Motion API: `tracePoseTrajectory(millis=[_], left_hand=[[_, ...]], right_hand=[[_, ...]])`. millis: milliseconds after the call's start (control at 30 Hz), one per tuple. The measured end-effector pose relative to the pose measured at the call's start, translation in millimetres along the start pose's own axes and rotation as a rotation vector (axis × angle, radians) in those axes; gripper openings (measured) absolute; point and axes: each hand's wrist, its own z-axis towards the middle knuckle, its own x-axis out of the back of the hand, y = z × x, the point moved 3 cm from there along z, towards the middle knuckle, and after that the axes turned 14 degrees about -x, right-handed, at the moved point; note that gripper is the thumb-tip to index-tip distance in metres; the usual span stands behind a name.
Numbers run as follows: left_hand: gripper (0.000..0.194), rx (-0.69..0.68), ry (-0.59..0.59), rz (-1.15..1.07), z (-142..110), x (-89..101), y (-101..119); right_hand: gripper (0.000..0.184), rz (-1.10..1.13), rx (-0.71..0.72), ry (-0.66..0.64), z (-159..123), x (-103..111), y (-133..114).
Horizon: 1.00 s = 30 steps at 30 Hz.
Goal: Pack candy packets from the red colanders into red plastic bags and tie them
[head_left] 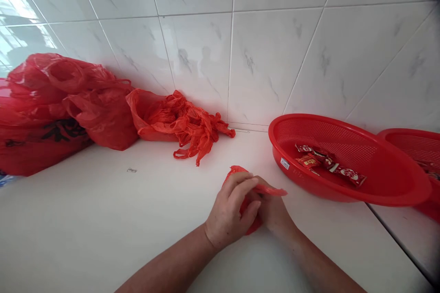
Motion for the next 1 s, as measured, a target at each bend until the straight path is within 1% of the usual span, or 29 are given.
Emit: tracePoseTrajectory(millis=[33, 100, 133, 200, 267, 300, 333, 400, 500, 567, 633, 700, 833, 1000], left_hand=[[0.046, 0.001, -0.001, 0.064, -1, 0.2, -3], [0.05, 0.034, -0.074, 0.155, -2, -1.1, -11], [0.048, 0.063, -0.135, 0.182, -3, -2.3, -15], [0.038, 0.119, -0.254, 0.219, -4, -4.0, -24], [0.028, 0.162, -0.33, 0.247, -5, -4.2, -29], [0.025, 0.184, -0.344, 0.252, -5, -3.8, -30], [0.024, 0.21, -0.34, 0.246, -5, -3.1, -31], [0.021, 0.277, -0.296, 0.192, -6, -1.4, -32], [0.016, 0.382, -0.162, 0.02, -7, 0.4, -33], [0.015, 0.436, -0.063, -0.121, -7, 0.5, -33], [0.019, 0.466, -0.002, -0.24, -8, -0.5, -34], [0.023, 0.476, 0.007, -0.321, -8, -2.1, -34], [0.021, 0.489, -0.03, -0.373, -8, -2.5, -36], [0.022, 0.458, -0.13, -0.323, -6, -0.3, -36]], right_hand=[[0.018, 0.002, 0.003, -0.016, 0, 1, -2], [0.02, -0.008, 0.015, -0.036, 2, 3, -4], [0.021, -0.014, 0.022, -0.037, 4, 4, -5], [0.022, -0.014, 0.026, -0.033, 6, 6, -4], [0.023, -0.002, 0.018, -0.049, 7, 6, -2], [0.023, 0.004, 0.006, -0.059, 7, 6, -1], [0.022, 0.013, -0.011, -0.072, 7, 6, 0], [0.019, 0.041, -0.057, -0.119, 6, 6, 1], [0.017, 0.146, -0.118, -0.227, 4, 8, 0], [0.021, 0.23, -0.144, -0.275, 4, 9, -1], [0.029, 0.288, -0.168, -0.286, 5, 10, -1], [0.034, 0.324, -0.193, -0.273, 6, 10, 1], [0.033, 0.353, -0.246, -0.249, 8, 8, 6], [0.029, 0.221, -0.182, -0.228, 5, 8, -1]])
